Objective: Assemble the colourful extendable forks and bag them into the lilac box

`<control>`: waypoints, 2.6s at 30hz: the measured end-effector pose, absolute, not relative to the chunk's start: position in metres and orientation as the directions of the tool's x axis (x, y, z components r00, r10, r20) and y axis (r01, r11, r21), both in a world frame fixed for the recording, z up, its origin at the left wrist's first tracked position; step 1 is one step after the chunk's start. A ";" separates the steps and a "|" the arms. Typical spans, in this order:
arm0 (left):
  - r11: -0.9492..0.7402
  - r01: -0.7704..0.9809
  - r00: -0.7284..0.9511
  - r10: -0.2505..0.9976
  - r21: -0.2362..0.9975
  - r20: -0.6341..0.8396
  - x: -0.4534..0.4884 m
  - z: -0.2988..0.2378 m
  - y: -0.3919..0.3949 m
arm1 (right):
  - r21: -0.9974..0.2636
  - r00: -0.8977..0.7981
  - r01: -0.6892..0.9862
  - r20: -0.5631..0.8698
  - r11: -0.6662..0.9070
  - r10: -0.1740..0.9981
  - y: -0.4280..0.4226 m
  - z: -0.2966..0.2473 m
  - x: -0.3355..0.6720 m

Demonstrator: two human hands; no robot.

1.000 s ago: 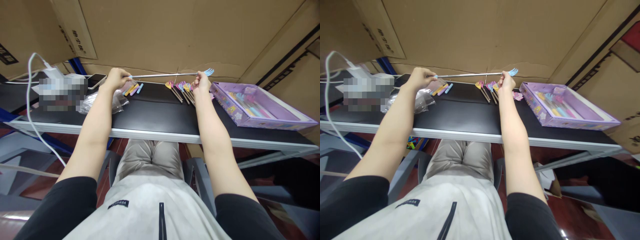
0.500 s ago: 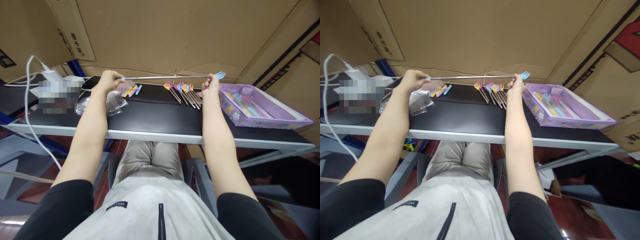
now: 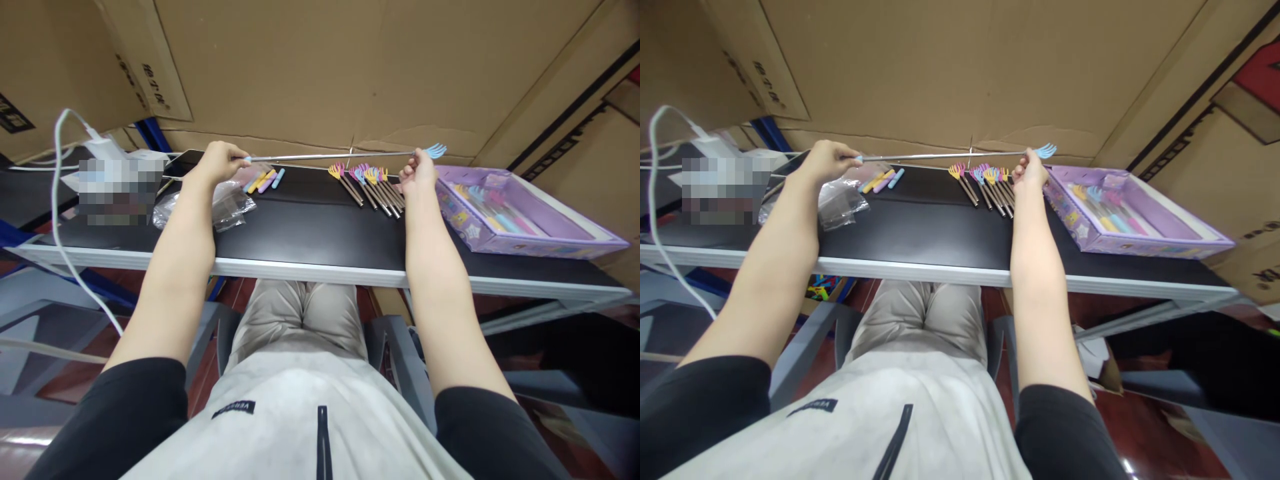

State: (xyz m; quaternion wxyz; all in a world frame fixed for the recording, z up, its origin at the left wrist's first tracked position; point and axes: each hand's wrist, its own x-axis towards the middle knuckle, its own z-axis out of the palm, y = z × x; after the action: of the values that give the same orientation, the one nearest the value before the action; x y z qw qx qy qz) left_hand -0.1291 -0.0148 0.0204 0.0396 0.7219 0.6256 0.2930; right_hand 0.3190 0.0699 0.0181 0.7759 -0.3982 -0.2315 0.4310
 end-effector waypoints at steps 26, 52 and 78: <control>-0.507 0.829 0.336 0.789 0.236 0.515 -0.059 0.008 0.000 | -0.908 0.408 -0.379 0.011 0.180 0.913 0.010 0.028 0.217; -0.411 0.859 0.190 0.809 0.305 0.556 -0.099 0.011 0.001 | -0.831 0.612 -0.447 -0.012 0.333 0.791 0.030 0.043 0.269; -0.455 0.863 0.309 0.818 0.218 0.485 -0.088 0.009 0.001 | -0.867 0.454 -0.448 -0.010 0.218 0.891 0.010 0.035 0.237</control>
State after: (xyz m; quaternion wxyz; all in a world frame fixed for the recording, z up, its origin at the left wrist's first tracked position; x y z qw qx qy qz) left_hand -0.0876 0.0007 0.0088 -0.0411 0.8079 0.5202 0.2736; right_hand 0.2374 0.0104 0.0350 0.7365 -0.4293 -0.2581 0.4546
